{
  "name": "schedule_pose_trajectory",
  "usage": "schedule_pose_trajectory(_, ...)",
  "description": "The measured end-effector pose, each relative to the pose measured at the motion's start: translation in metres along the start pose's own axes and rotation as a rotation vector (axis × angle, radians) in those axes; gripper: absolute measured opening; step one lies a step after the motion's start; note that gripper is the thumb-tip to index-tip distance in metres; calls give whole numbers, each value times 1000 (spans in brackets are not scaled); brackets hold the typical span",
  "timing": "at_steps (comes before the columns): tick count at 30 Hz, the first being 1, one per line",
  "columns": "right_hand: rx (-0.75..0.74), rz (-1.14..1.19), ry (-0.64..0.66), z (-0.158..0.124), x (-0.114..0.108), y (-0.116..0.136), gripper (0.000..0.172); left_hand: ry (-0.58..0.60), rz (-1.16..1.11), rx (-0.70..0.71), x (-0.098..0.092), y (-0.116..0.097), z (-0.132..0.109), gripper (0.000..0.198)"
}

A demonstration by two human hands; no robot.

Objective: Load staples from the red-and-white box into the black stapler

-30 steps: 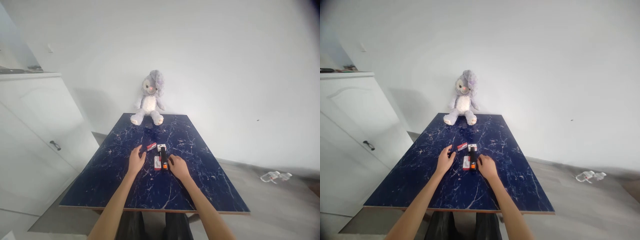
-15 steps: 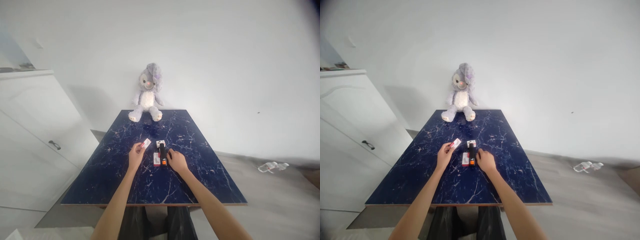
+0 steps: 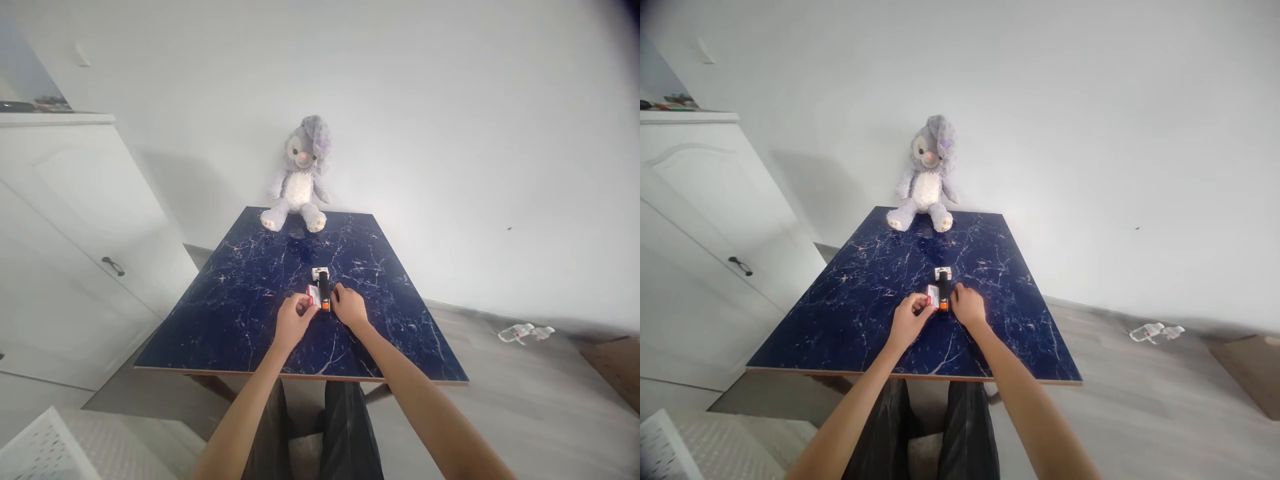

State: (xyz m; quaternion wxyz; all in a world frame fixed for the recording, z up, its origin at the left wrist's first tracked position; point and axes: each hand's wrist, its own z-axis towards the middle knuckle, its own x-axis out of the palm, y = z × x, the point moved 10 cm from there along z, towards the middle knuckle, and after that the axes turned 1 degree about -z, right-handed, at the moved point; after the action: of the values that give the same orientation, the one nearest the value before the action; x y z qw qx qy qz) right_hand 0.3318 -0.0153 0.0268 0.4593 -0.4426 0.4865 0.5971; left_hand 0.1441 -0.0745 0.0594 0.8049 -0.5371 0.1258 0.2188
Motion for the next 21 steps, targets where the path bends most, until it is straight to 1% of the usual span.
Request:
schedule_pose_trajectory(4,-9,21,-28,0,-2,0,23,-15,75,52,-1,-1,3,15)
schedule_pose_trajectory(7,2,39,-39,-1,-1,-2,23,21,84,75,4,-1,2,17)
schedule_pose_trajectory(9,11,84,-39,1,0,-6,22,31,72,67,6,4,4,22)
schedule_pose_trajectory(11,55,205,-63,7,0,-16,23,-2,14,24,2,16,10,25)
schedule_pose_trajectory(13,128,347,-114,15,-3,-30,24,-54,-72,-44,-3,33,23,25)
schedule_pose_trajectory(15,178,443,-159,26,-6,-41,24,-69,-115,-92,-4,48,42,26)
schedule_pose_trajectory(16,176,469,-171,32,-6,-42,23,-63,-102,-100,-2,53,52,29)
schedule_pose_trajectory(18,133,513,-178,43,-7,-39,23,-14,-72,-86,7,58,73,35)
schedule_pose_trajectory(21,57,569,-177,52,-7,-32,28,90,-27,-19,28,54,96,40)
